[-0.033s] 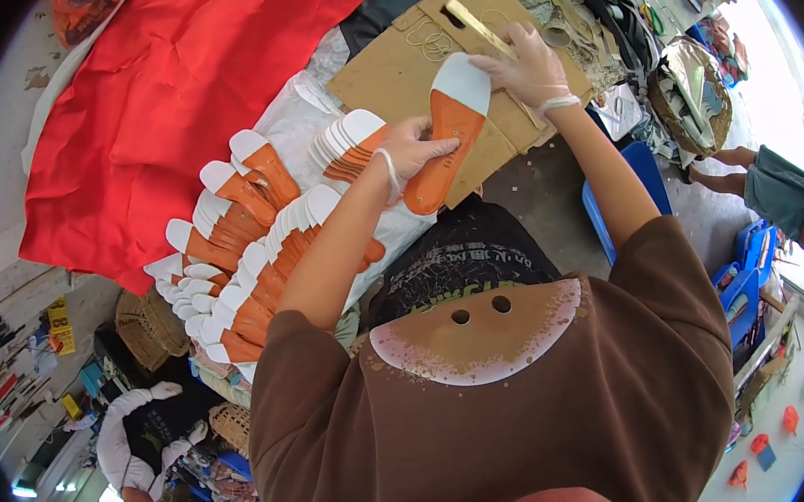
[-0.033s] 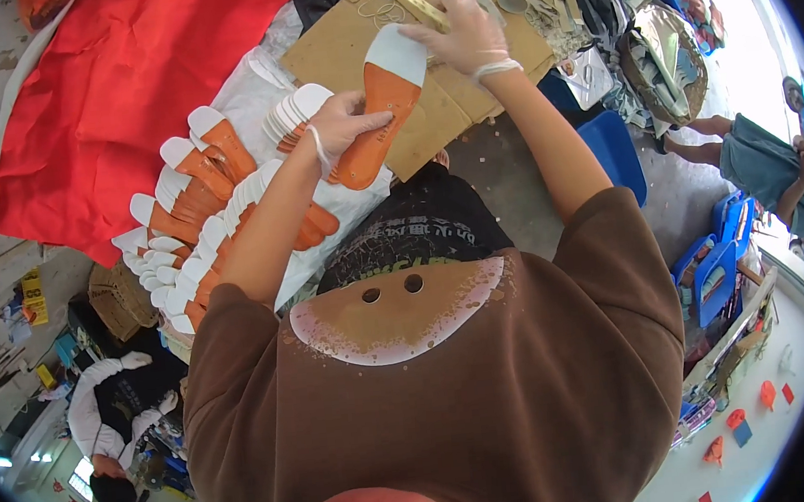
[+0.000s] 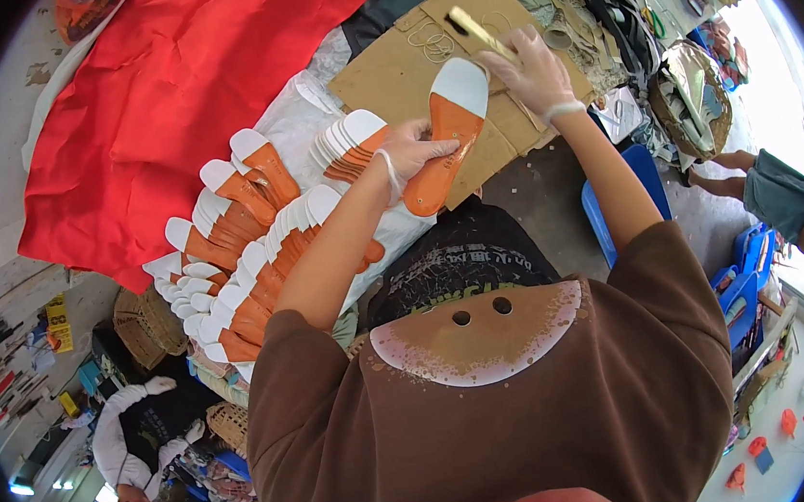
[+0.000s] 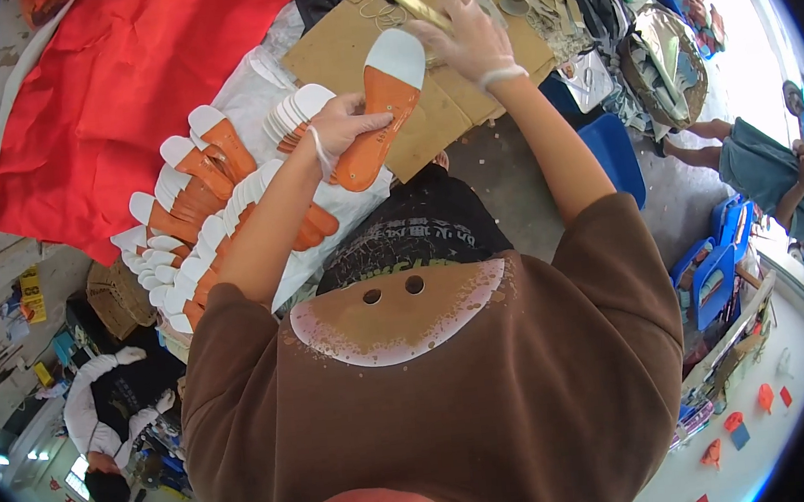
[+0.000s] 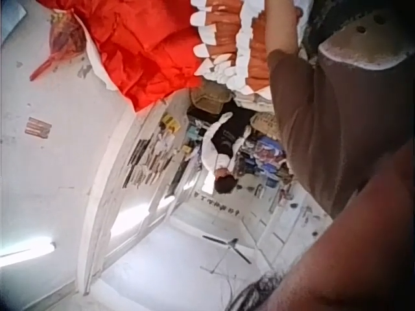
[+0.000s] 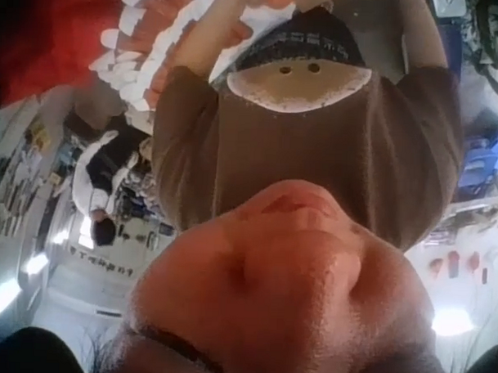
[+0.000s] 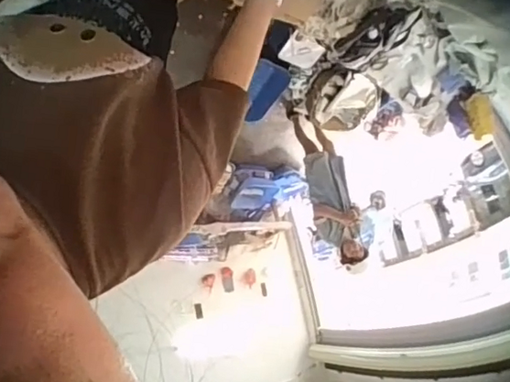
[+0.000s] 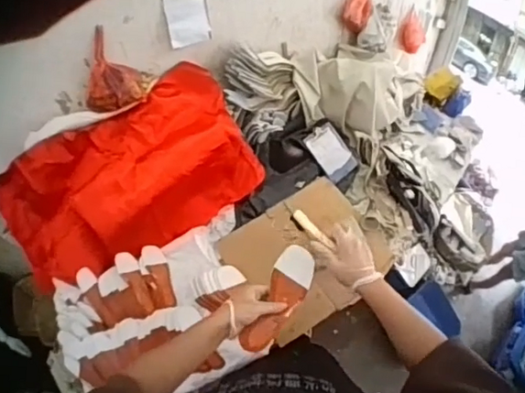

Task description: Applying glue to shoe insole components using a brush on a manufacturing table.

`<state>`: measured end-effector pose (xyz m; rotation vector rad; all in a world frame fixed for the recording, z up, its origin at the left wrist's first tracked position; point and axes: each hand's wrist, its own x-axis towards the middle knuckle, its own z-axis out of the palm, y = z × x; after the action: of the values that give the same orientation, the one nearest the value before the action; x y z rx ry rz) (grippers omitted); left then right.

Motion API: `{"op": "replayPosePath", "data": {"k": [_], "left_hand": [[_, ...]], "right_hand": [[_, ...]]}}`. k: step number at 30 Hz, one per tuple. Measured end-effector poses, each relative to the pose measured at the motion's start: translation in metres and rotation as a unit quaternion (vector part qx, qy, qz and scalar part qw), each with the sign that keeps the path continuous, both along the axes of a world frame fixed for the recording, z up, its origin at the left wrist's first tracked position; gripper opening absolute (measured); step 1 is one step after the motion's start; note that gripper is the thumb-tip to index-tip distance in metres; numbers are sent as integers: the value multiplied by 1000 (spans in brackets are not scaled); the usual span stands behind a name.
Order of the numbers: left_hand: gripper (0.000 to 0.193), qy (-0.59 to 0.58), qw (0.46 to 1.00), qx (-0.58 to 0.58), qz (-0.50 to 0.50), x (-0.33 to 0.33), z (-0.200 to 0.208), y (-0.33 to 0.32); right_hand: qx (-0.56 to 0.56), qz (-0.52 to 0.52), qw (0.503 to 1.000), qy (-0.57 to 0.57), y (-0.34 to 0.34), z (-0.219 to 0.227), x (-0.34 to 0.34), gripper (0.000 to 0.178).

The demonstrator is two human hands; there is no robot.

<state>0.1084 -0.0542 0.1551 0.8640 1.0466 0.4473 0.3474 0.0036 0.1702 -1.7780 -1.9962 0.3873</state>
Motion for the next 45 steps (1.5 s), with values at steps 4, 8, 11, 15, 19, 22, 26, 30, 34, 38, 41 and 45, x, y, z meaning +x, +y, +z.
{"op": "replayPosePath", "data": {"k": [4,8,11,15,19,22,26,30,34,38,41,45], "left_hand": [[32,-15,997,-57,44,-6,-19,-9],[29,-89,994,-41,46,-8,-30,-18],[33,-93,990,-82,61,-12,-28,-16],[30,-122,984,-118,53,-13,-1,-25],[31,-90,984,-136,76,-16,-4,-33],[32,-107,980,-142,89,-18,-5,-38],[34,-146,975,-151,70,-16,-6,-41],[32,-131,972,-167,102,-17,-7,-46],[32,-94,984,-103,108,-17,-32,-46],[29,354,889,291,6,-38,-72,-39],[13,523,755,392,48,-43,-80,-24],[6,588,629,508,-36,-74,-110,-5]], "right_hand": [[-25,155,987,-32,-42,-3,-7,33],[-45,43,992,-110,-17,-9,1,31],[-59,57,995,-60,-14,-11,14,32],[-19,184,982,-23,-43,-9,10,25],[-83,50,994,-57,-26,-7,30,24],[-31,200,979,10,-52,-4,20,25],[23,102,993,-47,-35,-23,29,26],[19,147,989,-5,-46,-9,27,28],[-18,138,989,-41,-47,-27,26,29],[-19,-38,999,34,-35,-16,15,27],[-68,-88,976,188,-56,-17,-5,28],[-188,-39,964,186,-76,-34,-40,33]]}}
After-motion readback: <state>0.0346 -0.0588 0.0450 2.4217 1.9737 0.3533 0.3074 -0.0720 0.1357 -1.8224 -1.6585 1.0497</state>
